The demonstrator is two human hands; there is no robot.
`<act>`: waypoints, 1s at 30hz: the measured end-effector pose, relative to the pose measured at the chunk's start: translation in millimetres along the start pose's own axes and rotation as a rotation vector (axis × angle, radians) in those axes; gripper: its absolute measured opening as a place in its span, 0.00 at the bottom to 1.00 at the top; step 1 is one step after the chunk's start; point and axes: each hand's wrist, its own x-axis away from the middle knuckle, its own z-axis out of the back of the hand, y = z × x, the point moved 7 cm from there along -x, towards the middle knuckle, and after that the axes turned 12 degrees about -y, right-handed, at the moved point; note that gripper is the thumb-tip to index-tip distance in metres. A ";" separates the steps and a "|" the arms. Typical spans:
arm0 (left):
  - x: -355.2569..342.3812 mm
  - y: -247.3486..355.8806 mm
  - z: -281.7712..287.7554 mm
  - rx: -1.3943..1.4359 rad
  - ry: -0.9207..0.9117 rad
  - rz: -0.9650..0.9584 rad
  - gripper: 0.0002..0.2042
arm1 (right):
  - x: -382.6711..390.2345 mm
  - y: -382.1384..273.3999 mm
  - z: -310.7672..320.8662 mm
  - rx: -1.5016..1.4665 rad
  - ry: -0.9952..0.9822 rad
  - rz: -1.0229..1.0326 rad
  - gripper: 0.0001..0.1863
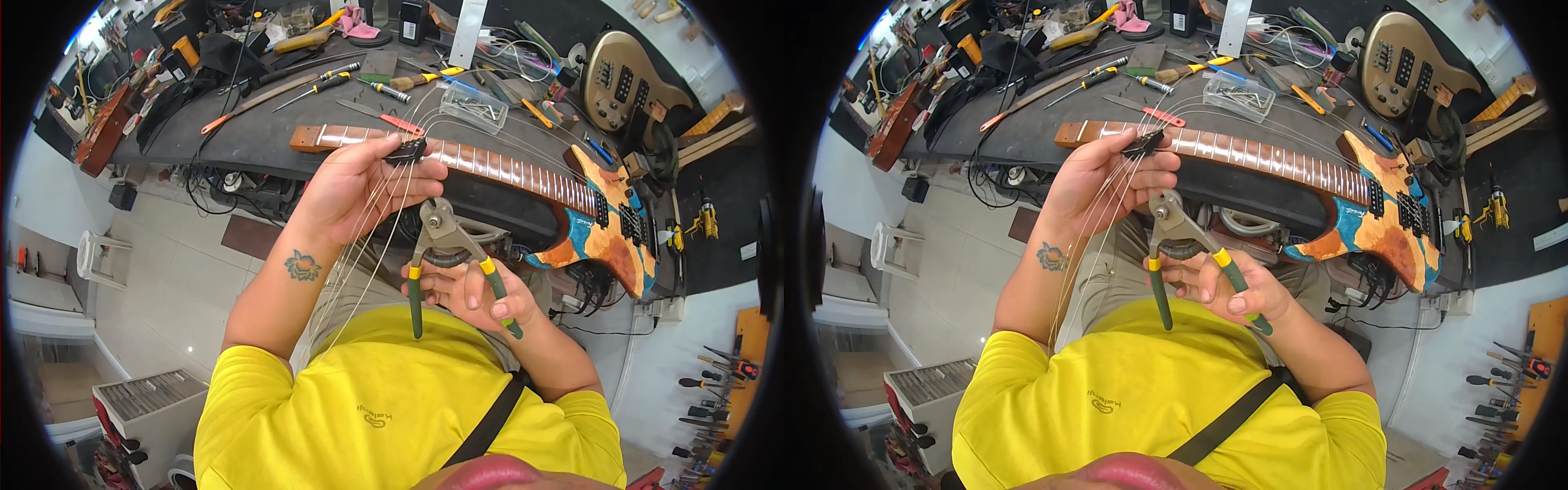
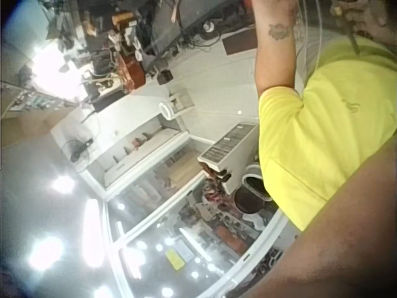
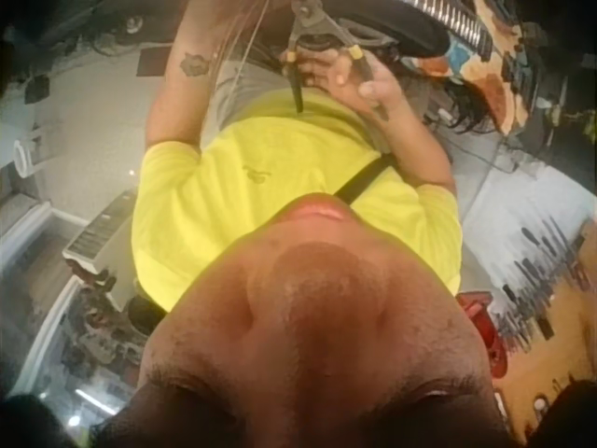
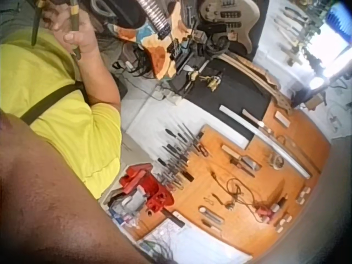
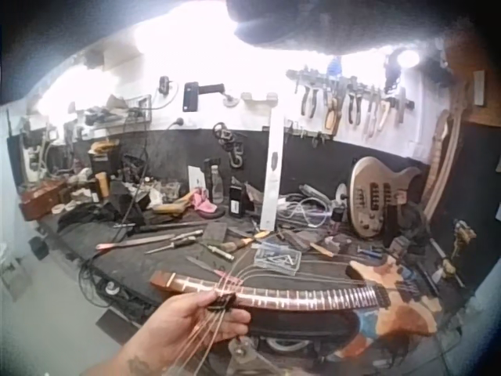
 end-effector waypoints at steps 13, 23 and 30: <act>18.8 -10.7 1.7 -0.090 0.329 0.063 0.20 | -0.4 -2.6 9.9 0.070 0.009 -0.074 0.19; 14.2 -19.6 1.7 -0.112 0.296 0.086 0.18 | -1.1 -1.4 13.7 0.114 0.021 -0.108 0.19; 14.7 -21.6 1.2 -0.112 0.311 0.096 0.18 | -1.8 0.1 15.0 0.181 0.032 -0.107 0.20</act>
